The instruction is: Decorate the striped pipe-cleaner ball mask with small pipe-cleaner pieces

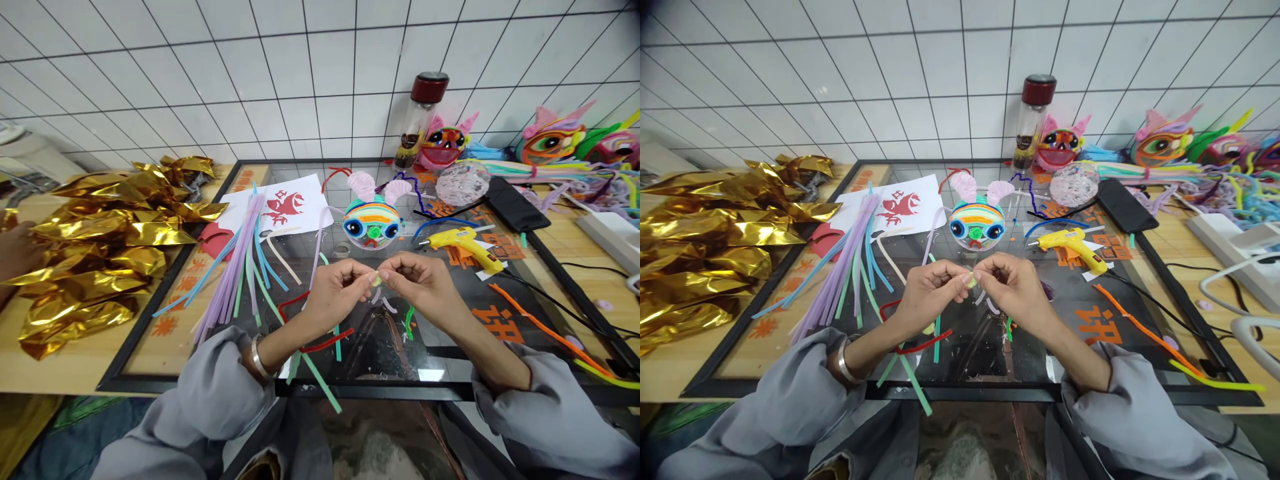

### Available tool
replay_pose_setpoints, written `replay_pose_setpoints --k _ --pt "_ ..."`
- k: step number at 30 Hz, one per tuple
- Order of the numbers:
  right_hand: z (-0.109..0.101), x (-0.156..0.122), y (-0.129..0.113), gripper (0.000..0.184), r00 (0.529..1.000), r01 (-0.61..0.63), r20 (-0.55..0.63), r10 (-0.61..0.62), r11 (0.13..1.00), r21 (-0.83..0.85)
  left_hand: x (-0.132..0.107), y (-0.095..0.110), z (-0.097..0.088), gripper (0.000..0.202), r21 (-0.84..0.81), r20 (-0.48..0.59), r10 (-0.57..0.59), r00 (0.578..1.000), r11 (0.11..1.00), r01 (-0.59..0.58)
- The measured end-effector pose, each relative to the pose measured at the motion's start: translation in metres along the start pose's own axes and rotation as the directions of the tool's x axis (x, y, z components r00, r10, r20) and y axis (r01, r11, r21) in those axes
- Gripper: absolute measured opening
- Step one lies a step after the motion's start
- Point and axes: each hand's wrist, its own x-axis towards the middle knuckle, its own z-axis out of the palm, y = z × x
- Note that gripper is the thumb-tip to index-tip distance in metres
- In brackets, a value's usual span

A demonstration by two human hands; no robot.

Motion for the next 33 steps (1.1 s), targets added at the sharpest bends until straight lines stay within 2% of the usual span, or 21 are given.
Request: replay_pose_setpoints --k 4,8,15,17,20,22,25,28,33 --pt "0.001 -0.001 0.0 0.02 0.999 0.036 -0.016 -0.037 0.999 -0.038 -0.001 0.002 0.001 0.021 -0.018 0.015 -0.025 1.0 1.0 0.025" --pt "0.005 0.0 -0.001 0.021 0.999 -0.017 -0.048 0.019 0.999 0.043 -0.001 0.004 0.002 0.023 -0.073 0.016 -0.054 0.998 0.996 0.055" --pt "0.002 0.002 0.006 0.03 0.994 -0.105 0.034 0.101 0.98 0.17 0.002 0.002 0.001 0.026 -0.164 0.011 -0.104 0.995 0.981 0.104" --pt "-0.001 0.002 0.006 0.029 0.999 -0.046 0.009 0.046 0.992 0.119 0.003 0.001 0.0 0.027 -0.194 0.005 -0.125 0.992 0.973 0.123" --pt "-0.005 0.0 0.004 0.017 0.987 0.146 -0.061 -0.151 0.987 -0.07 0.004 0.001 0.0 0.028 -0.236 0.006 -0.153 0.988 0.96 0.15" --pt "-0.006 -0.001 0.001 0.01 0.953 0.281 -0.062 -0.298 0.939 -0.2 0.004 0.001 0.0 0.028 -0.26 0.025 -0.16 0.987 0.952 0.161" --pt "-0.006 -0.002 -0.004 0.01 0.885 0.442 0.01 -0.466 0.831 -0.338 0.004 0.001 0.0 0.027 -0.288 0.067 -0.157 0.985 0.942 0.17" --pt "-0.004 -0.002 -0.006 0.01 0.844 0.508 0.053 -0.534 0.763 -0.4 0.003 0.002 0.001 0.027 -0.309 0.093 -0.155 0.984 0.935 0.176" --pt "-0.001 -0.003 -0.004 0.013 0.821 0.533 0.081 -0.566 0.707 -0.464 0.001 0.005 0.003 0.028 -0.359 0.116 -0.16 0.98 0.914 0.191"
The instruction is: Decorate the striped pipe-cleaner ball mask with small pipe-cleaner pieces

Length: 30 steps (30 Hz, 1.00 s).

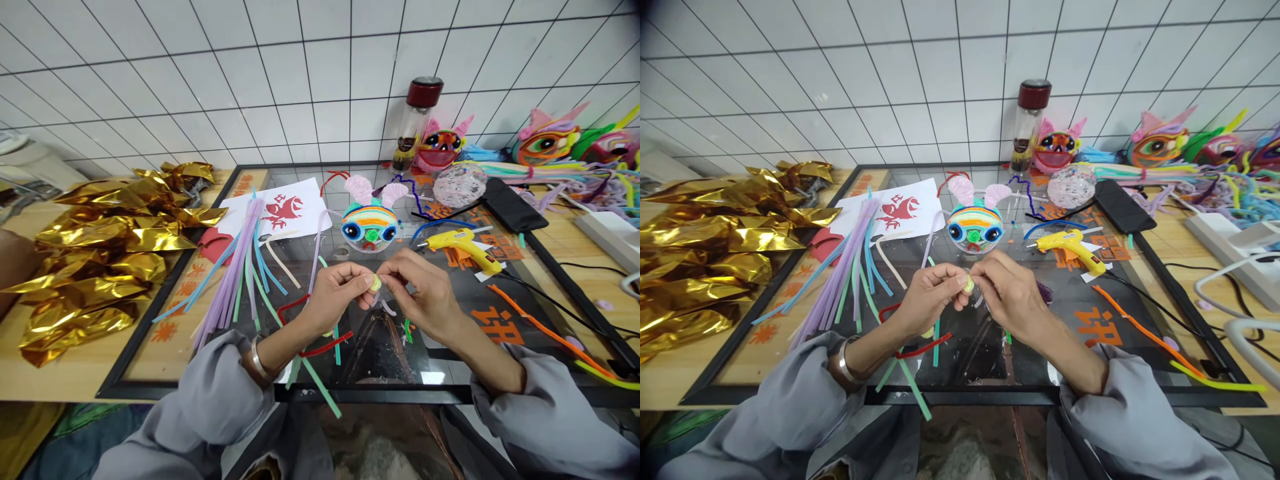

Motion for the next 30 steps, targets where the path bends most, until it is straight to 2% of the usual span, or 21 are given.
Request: replay_pose_setpoints --k 5,7,12,15,18,20,22,24,30 --pt "0.006 -0.003 -0.002 0.014 0.999 0.014 -0.048 -0.014 1.0 -0.001 -0.003 -0.003 0.002 0.027 -0.026 0.02 0.006 1.0 1.0 -0.005" --pt "0.008 -0.003 -0.004 0.013 0.997 -0.017 -0.069 0.018 1.0 0.021 -0.002 -0.004 0.001 0.026 -0.023 0.022 0.032 0.999 0.999 -0.032" --pt "0.002 -0.001 -0.006 0.006 0.978 -0.189 -0.072 0.198 0.976 0.108 0.0 -0.006 -0.004 0.024 0.109 -0.033 0.127 0.991 0.986 -0.123" --pt "-0.005 0.0 -0.001 0.016 0.936 -0.349 0.031 0.349 0.918 0.188 0.0 -0.004 -0.005 0.023 0.261 -0.087 0.189 0.978 0.952 -0.161" --pt "-0.007 0.001 0.004 0.031 0.828 -0.559 0.269 0.492 0.754 0.344 -0.001 -0.002 -0.007 0.021 0.47 -0.054 0.321 0.946 0.844 -0.259" --pt "-0.006 0.002 0.006 0.033 0.739 -0.673 0.413 0.532 0.596 0.437 -0.002 -0.001 -0.008 0.019 0.617 0.032 0.421 0.906 0.705 -0.35" --pt "-0.003 0.003 0.006 0.028 0.681 -0.732 0.488 0.546 0.482 0.482 -0.003 -0.001 -0.01 0.017 0.697 0.137 0.474 0.87 0.578 -0.425" --pt "0.0 0.002 0.006 0.023 0.662 -0.749 0.507 0.553 0.449 0.487 -0.002 -0.002 -0.012 0.017 0.717 0.22 0.483 0.848 0.509 -0.476" --pt "0.005 0.001 0.007 0.014 0.691 -0.722 0.484 0.537 0.494 0.484 -0.002 -0.005 -0.014 0.019 0.712 0.322 0.475 0.819 0.448 -0.54"
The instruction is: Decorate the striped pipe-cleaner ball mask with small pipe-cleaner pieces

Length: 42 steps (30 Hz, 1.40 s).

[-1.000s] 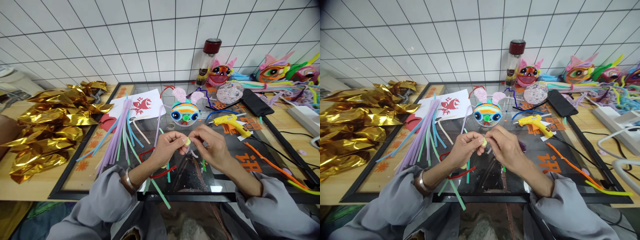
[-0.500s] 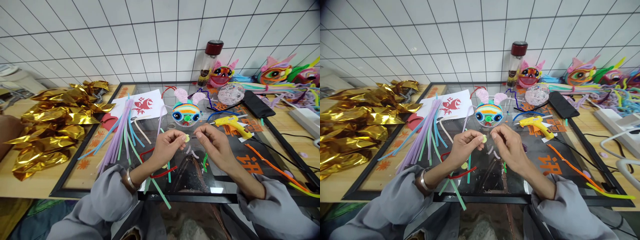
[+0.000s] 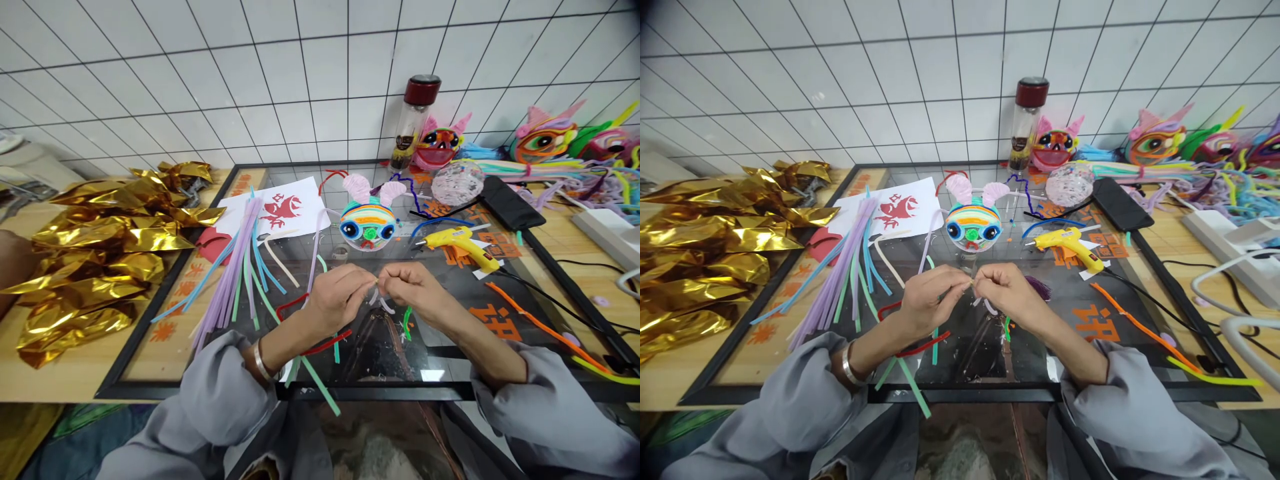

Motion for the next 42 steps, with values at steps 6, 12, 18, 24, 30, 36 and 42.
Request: replay_pose_setpoints --k 6,12,18,24,30,36,42 --pt "-0.001 -0.001 0.003 0.012 0.998 -0.034 0.048 0.032 0.998 0.05 0.0 0.006 0.0 0.02 -0.035 -0.026 -0.06 0.998 0.998 0.059" --pt "-0.004 -0.004 -0.001 0.021 0.979 0.163 -0.082 -0.185 0.96 -0.226 0.003 0.005 0.001 0.02 -0.361 0.003 -0.385 0.923 0.86 0.359" --pt "-0.006 -0.007 -0.002 0.022 0.74 0.469 -0.013 -0.672 0.53 -0.706 0.009 0.001 0.001 0.032 -0.72 0.196 -0.524 0.829 0.496 0.485" --pt "-0.005 -0.004 0.004 0.016 0.567 0.493 0.2 -0.799 0.135 -0.859 0.01 0.005 0.0 0.03 -0.776 0.288 -0.503 0.815 0.376 0.506" --pt "-0.006 -0.006 0.003 0.019 0.553 0.491 0.24 -0.798 0.079 -0.868 0.009 0.004 0.002 0.03 -0.78 0.342 -0.509 0.79 0.316 0.54" --pt "-0.006 -0.005 0.003 0.02 0.545 0.506 0.273 -0.792 0.052 -0.861 0.01 0.005 0.002 0.033 -0.781 0.379 -0.507 0.774 0.273 0.562" --pt "-0.001 -0.008 0.001 0.013 0.645 0.517 0.11 -0.757 0.325 -0.792 0.008 0.005 0.003 0.031 -0.761 0.299 -0.509 0.807 0.382 0.524"
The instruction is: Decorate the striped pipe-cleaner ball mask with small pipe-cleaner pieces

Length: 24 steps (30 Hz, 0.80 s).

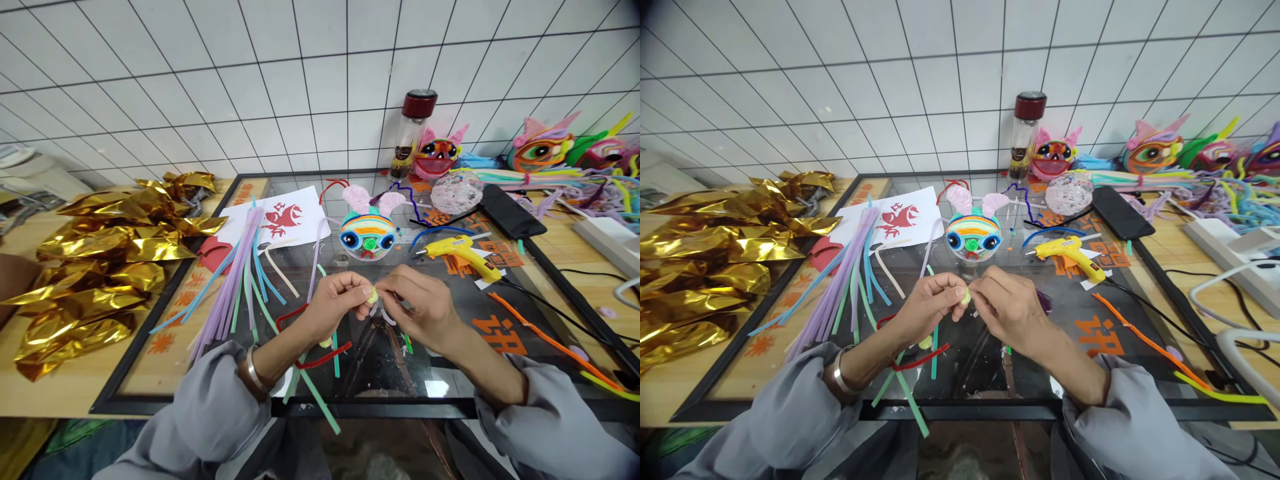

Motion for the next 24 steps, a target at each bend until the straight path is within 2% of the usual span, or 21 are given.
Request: replay_pose_setpoints --k 3,6,13,17,19,20,22,23,24 --pt "-0.001 0.002 -0.003 0.012 0.994 -0.108 0.013 0.108 0.979 0.173 0.0 -0.002 -0.001 0.03 0.097 -0.016 0.041 0.999 0.994 -0.039" --pt "-0.001 0.004 -0.006 0.014 0.99 -0.138 0.002 0.141 0.97 0.202 -0.001 -0.002 0.0 0.03 0.153 -0.029 0.059 0.998 0.987 -0.054" --pt "0.007 -0.001 -0.009 0.015 0.991 -0.103 -0.079 0.109 0.992 0.074 -0.003 0.001 0.002 0.027 0.198 -0.027 0.063 0.998 0.978 -0.057" --pt "0.008 -0.001 -0.007 0.016 0.992 -0.054 -0.116 0.051 0.998 -0.022 -0.002 -0.001 0.001 0.024 0.187 -0.115 0.085 0.99 0.98 -0.062" --pt "0.003 0.0 0.001 0.015 0.988 -0.073 -0.14 0.066 0.996 -0.047 -0.001 -0.002 0.0 0.024 0.16 -0.173 0.09 0.981 0.985 -0.062" --pt "-0.002 0.0 0.007 0.015 0.982 -0.104 -0.168 0.091 0.992 -0.072 0.0 -0.002 0.0 0.024 0.145 -0.195 0.093 0.976 0.987 -0.065" --pt "-0.014 -0.001 0.025 0.018 0.94 -0.287 -0.248 0.233 0.935 -0.207 0.001 -0.001 -0.001 0.025 0.124 -0.224 0.105 0.969 0.989 -0.079" --pt "-0.021 -0.003 0.035 0.022 0.908 -0.394 -0.282 0.309 0.86 -0.324 0.002 -0.001 -0.001 0.026 0.117 -0.232 0.112 0.966 0.989 -0.087" --pt "-0.028 -0.005 0.046 0.026 0.874 -0.485 -0.286 0.393 0.75 -0.45 0.002 -0.001 -0.002 0.027 0.114 -0.237 0.12 0.964 0.989 -0.095"
